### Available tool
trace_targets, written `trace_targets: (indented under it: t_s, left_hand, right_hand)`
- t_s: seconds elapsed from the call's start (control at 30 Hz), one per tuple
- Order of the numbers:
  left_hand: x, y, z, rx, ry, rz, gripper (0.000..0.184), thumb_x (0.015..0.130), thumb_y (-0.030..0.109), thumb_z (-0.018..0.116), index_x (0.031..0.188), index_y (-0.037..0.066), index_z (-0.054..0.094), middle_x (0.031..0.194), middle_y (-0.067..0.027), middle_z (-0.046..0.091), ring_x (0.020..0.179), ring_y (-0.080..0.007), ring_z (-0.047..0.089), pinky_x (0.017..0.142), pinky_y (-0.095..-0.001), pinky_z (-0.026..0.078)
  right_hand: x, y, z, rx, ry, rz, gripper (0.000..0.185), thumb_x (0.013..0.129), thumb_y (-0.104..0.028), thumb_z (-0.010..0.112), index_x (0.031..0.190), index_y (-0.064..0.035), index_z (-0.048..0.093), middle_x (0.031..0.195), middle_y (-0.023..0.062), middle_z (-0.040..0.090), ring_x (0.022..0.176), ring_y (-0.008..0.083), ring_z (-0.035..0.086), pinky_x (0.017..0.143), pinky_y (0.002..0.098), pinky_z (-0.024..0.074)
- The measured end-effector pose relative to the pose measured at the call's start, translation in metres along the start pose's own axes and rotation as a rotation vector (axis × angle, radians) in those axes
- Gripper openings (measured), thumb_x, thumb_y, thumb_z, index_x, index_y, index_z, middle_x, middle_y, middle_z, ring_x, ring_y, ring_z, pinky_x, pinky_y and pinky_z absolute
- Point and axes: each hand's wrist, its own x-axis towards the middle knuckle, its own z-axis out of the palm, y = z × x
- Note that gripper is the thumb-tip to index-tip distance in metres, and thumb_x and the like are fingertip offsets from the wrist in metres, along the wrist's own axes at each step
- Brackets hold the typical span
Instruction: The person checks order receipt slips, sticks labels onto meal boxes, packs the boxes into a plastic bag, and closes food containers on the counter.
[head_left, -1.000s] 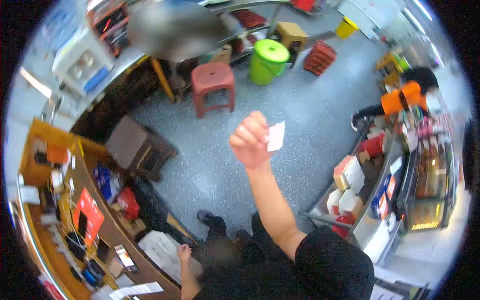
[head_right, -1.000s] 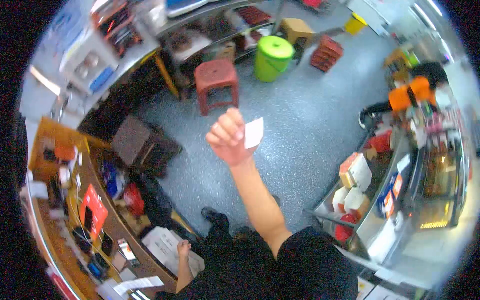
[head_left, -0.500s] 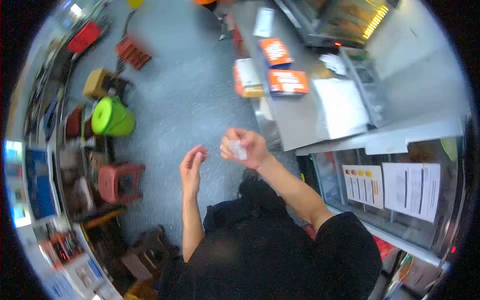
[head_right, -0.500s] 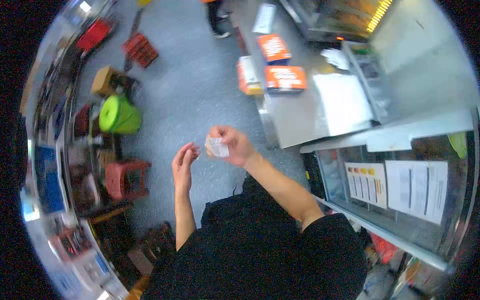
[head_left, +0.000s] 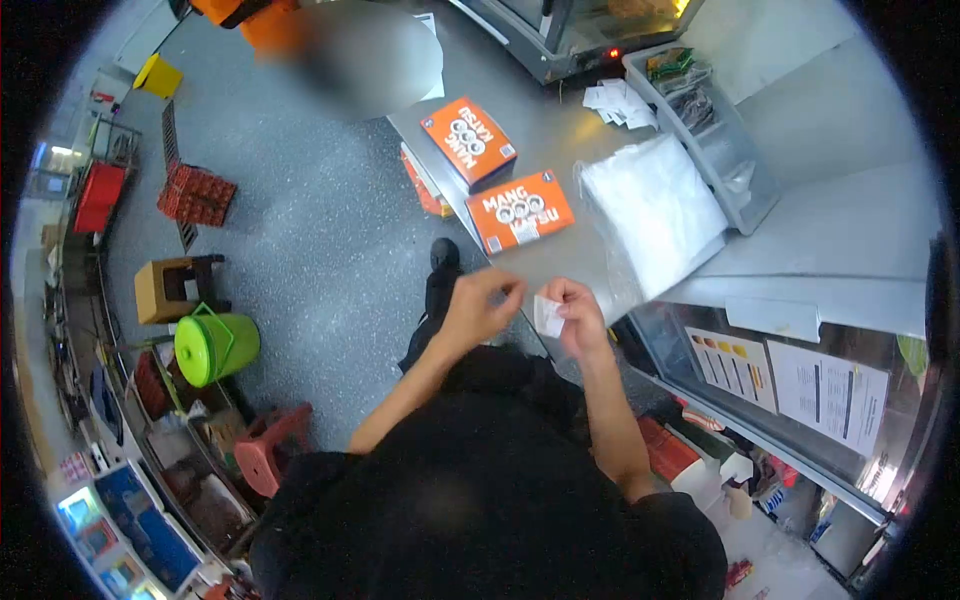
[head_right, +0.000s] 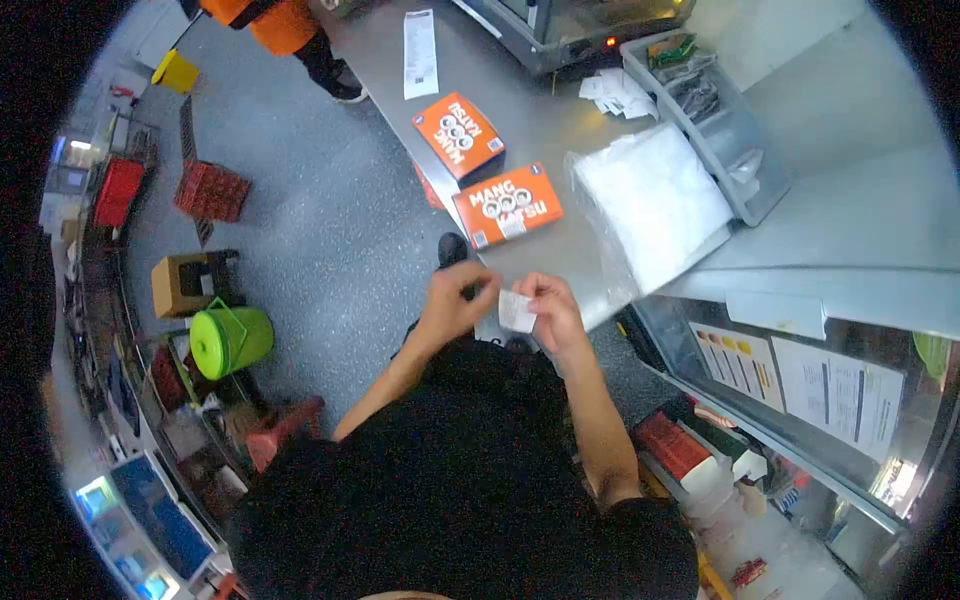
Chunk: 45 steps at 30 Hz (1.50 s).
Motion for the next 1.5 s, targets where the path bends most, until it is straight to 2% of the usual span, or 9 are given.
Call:
trace_targets:
  t_s: [0.13,0.27,0.4,0.6,0.83,1.07,1.13,1.3,1.5]
  left_hand:
    - [0.12,-0.094,-0.036,0.161,0.199,-0.133,0.016,0.085,0.017,0.067,0.088,0.001,0.069,0.079,-0.0147,0.07,0.07,-0.0281,0.069,0.064,-0.0366,0.052]
    - [0.197,-0.183,-0.097,0.368,0.428,-0.2,0.029,0.089,0.03,0.064,0.081,0.002,0.066,0.073,-0.0185,0.067,0.063,-0.0307,0.067,0.058,-0.0408,0.049]
    - [0.185,-0.275,-0.17,-0.013,0.405,-0.52,0.038,0.088,0.036,0.069,0.077,0.0,0.066,0.062,-0.0114,0.065,0.053,-0.019,0.062,0.051,-0.035,0.047]
    - [0.196,-0.319,-0.141,-0.351,0.196,-0.772,0.05,0.08,0.047,0.078,0.082,-0.002,0.065,0.071,-0.008,0.064,0.064,-0.0141,0.061,0.059,-0.0272,0.049]
    - [0.154,-0.413,-0.149,0.087,0.198,-0.834,0.043,0.082,0.039,0.077,0.091,-0.001,0.068,0.083,-0.0184,0.07,0.074,-0.0258,0.068,0.07,-0.0388,0.053]
    - [0.185,-0.242,-0.168,0.0,0.005,-0.379,0.03,0.089,0.024,0.064,0.107,0.0,0.067,0.087,-0.0237,0.068,0.085,-0.0326,0.069,0.075,-0.0395,0.053]
    - [0.198,-0.212,-0.153,0.055,-0.09,-0.182,0.042,0.089,0.027,0.065,0.122,0.002,0.06,0.105,-0.0272,0.063,0.098,-0.0373,0.064,0.082,-0.0417,0.051]
    - [0.247,-0.173,-0.128,0.543,-0.237,0.038,0.08,0.08,0.038,0.072,0.147,0.012,0.035,0.148,-0.0272,0.033,0.135,-0.0423,0.037,0.107,-0.0565,0.033]
    - [0.293,-0.199,-0.093,0.546,-0.375,0.345,0.081,0.065,0.032,0.079,0.138,0.014,0.048,0.146,-0.0209,0.035,0.135,-0.0401,0.033,0.109,-0.06,0.026]
  right_hand:
    - [0.109,0.008,-0.017,-0.048,0.406,-0.123,0.008,0.077,-0.013,0.058,0.076,-0.0055,0.054,0.078,0.0059,0.057,0.076,0.0213,0.059,0.074,0.0325,0.0501]
    - [0.179,0.023,-0.039,-0.148,0.491,-0.038,0.015,0.08,-0.012,0.058,0.089,-0.0006,0.062,0.084,0.0054,0.06,0.081,0.0169,0.059,0.074,0.0313,0.0475]
    - [0.189,0.024,-0.047,-0.326,0.568,-0.022,0.023,0.081,-0.01,0.056,0.1,0.0015,0.062,0.1,0.0078,0.063,0.089,0.0147,0.059,0.079,0.0302,0.0471]
    - [0.254,0.007,-0.034,-0.116,0.609,-0.152,0.023,0.084,-0.007,0.053,0.105,0.0,0.062,0.128,0.01,0.059,0.099,0.013,0.059,0.076,0.0274,0.0459]
    - [0.258,0.002,-0.033,-0.258,0.567,0.031,0.009,0.084,-0.009,0.054,0.091,-0.0052,0.059,0.135,0.0111,0.056,0.083,0.0074,0.058,0.06,0.0218,0.0429]
    - [0.256,0.023,0.003,-0.171,0.611,0.099,0.003,0.083,-0.009,0.055,0.086,-0.0071,0.056,0.134,0.0125,0.056,0.071,0.0086,0.055,0.052,0.0231,0.0419]
    - [0.255,0.034,0.013,-0.123,0.576,0.128,0.003,0.086,-0.009,0.056,0.087,-0.0071,0.056,0.11,0.0065,0.062,0.071,0.0095,0.055,0.052,0.0243,0.0431]
    - [0.249,0.032,0.011,-0.111,0.773,-0.033,0.007,0.089,-0.013,0.059,0.09,-0.0062,0.058,0.085,0.0019,0.058,0.073,0.0115,0.056,0.057,0.0248,0.0454]
    - [0.249,0.02,-0.009,-0.321,0.926,-0.144,0.014,0.082,-0.004,0.068,0.096,-0.0018,0.064,0.074,0.0014,0.061,0.066,0.0103,0.056,0.061,0.0231,0.0451]
